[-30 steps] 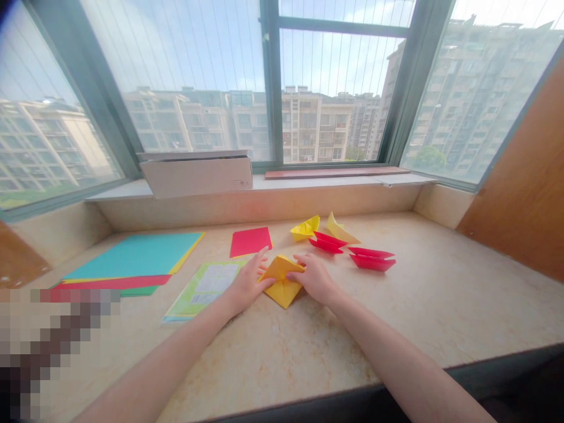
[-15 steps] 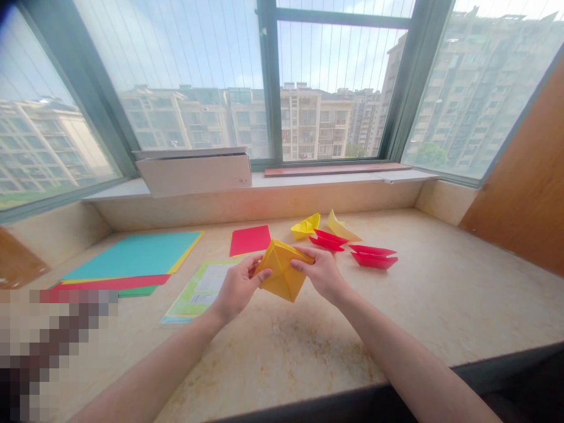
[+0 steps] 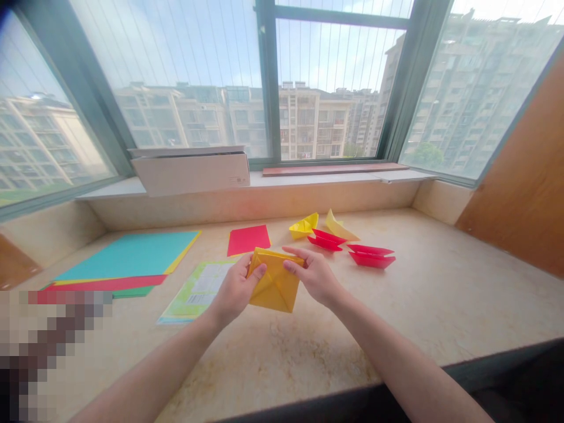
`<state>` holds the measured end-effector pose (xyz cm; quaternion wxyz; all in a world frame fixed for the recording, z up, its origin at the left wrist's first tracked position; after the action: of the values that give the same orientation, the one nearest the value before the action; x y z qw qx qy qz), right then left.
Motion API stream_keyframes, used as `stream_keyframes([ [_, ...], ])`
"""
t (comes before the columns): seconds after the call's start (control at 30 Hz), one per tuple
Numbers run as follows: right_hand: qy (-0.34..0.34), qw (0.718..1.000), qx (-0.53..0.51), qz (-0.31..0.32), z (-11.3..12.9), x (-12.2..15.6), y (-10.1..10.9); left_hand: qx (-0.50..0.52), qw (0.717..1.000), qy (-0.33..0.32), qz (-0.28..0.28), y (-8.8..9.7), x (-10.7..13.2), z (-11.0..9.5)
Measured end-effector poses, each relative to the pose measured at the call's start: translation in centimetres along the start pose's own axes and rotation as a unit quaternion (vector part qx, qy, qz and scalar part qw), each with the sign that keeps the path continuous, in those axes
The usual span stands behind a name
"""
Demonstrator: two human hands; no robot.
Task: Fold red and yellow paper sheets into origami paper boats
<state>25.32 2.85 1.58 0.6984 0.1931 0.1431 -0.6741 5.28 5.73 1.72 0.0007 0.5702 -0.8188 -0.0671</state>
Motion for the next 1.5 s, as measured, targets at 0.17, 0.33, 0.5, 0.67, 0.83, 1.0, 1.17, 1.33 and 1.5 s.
stream_keyframes([
  [0.17,-0.035,0.989,-0.077,0.118,0.1,0.3,-1.0,0.118,0.991,0.008,-0.063,0.1,-0.2,-0.3],
  [0.33,0.076,0.990,0.092,0.080,-0.6,0.9,-2.4,0.098,0.992,-0.023,-0.071,-0.3,0.0,-0.4],
  [0.5,0.154,0.958,0.236,0.060,0.0,1.6,-2.5,-0.005,0.986,0.007,-0.168,0.5,-0.4,0.1],
  [0.67,0.223,0.912,0.325,0.112,0.6,1.9,-2.1,-0.021,0.986,0.029,-0.163,0.9,-0.5,0.5],
  [0.83,0.289,0.822,0.474,0.129,0.2,1.9,-1.9,0.068,0.998,0.010,-0.012,-1.0,0.7,0.3],
  [1.0,0.328,0.743,0.568,0.136,0.6,1.7,-1.5,0.191,0.976,0.042,0.090,-1.6,1.5,-0.4],
  [1.17,0.441,0.664,0.577,0.178,1.9,2.1,-2.0,0.232,0.959,0.159,0.036,-0.4,0.7,-0.2],
  [1.33,0.506,0.654,0.526,0.200,2.7,2.6,-1.9,0.237,0.948,0.193,0.091,0.3,0.3,0.1],
  [1.5,0.502,0.675,0.481,0.246,2.8,2.3,-0.6,0.236,0.947,0.179,0.123,0.9,0.2,-0.2],
])
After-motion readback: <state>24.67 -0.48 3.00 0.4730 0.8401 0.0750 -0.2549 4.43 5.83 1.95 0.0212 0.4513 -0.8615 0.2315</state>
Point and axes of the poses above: each hand's wrist, its own x-axis away from the middle knuckle, its own y-axis out of the back of the hand, z = x × y, the point moved 1 cm from there along -x, towards the middle knuckle, and after that the axes turned 12 degrees about y, right-handed, at the moved point
